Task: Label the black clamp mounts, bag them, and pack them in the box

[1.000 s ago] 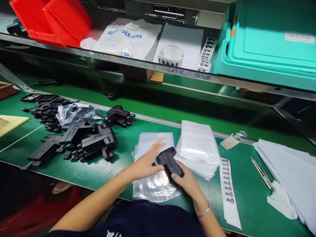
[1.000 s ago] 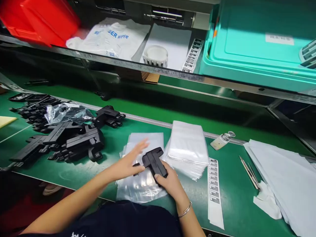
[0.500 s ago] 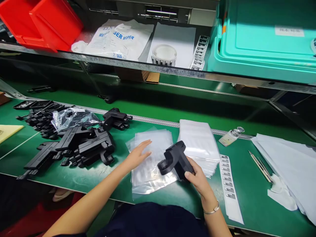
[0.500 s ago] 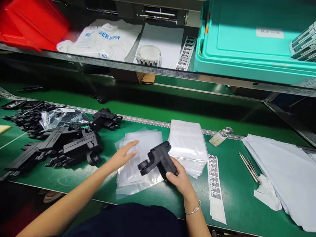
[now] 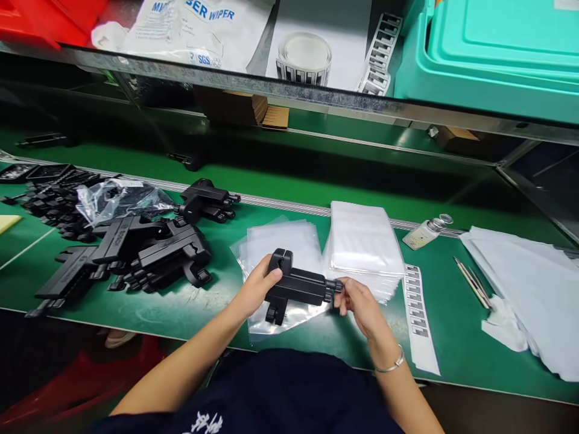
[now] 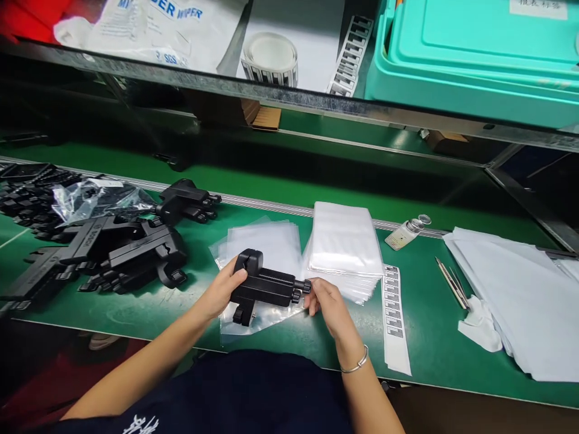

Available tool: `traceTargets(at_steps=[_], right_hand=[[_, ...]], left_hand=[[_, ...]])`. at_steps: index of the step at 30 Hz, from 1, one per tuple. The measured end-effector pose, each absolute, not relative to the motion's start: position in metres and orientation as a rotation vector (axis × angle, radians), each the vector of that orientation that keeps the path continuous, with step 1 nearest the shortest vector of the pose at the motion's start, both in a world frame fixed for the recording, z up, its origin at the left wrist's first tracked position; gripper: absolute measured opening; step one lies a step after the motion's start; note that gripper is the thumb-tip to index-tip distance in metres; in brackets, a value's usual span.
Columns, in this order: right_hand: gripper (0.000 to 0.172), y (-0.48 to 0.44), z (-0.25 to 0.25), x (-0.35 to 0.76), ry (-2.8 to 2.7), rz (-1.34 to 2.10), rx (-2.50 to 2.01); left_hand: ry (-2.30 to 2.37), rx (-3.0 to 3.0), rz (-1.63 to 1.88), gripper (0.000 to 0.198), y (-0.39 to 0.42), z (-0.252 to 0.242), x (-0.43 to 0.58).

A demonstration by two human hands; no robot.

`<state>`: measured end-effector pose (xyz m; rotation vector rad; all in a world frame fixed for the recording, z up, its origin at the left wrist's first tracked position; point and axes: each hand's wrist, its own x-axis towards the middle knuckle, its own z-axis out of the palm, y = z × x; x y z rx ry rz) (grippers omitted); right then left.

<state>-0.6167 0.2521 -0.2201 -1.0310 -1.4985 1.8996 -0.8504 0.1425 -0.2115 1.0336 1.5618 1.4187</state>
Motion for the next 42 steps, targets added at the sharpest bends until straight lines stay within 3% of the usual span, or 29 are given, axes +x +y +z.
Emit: traceTargets(at_steps=[6,14,19,25,30,36,40,42], right_hand=[[0.048,0.245,-0.223,-0.641,-1.373,2.083,-1.105],[0.024,0.238,-0.213,-0.63,-1.936,1.175,-0.938],[0.043,0.237,-0.215,-0.629,-1.705,1.496,-1.074],[0.024,0.228,-0.202,-0.621,-2.025,0.725,-0.75],[0.035,0.233,-0.208,-0.626,-1.887,1.251,-1.038],[0.018,0.23,-0.208,-0.624,-2.046,0.711,-0.756],[0.032,0.23,-0.211,-0.626,-1.897,1.154,-1.01],[0.031,0.231,-0.214,-0.625,-1.913,1.191,-1.006]], left_hand=[[1.727,1.337,1.276,0.068,0.126,-0.216,-0.849],[1.49,0.893,1.428,0.058,0.133,-0.219,-0.842],[1.614,1.221,1.418,0.074,0.126,-0.216,-0.84],[1.414,0.734,1.366,0.059,0.134,-0.211,-0.83],[1.619,1.112,1.453,0.074,0.129,-0.212,-0.833],[1.464,0.751,1.378,0.06,0.133,-0.215,-0.828],[1.555,1.042,1.461,0.071,0.128,-0.214,-0.828],[1.559,1.049,1.452,0.069,0.128,-0.214,-0.829]])
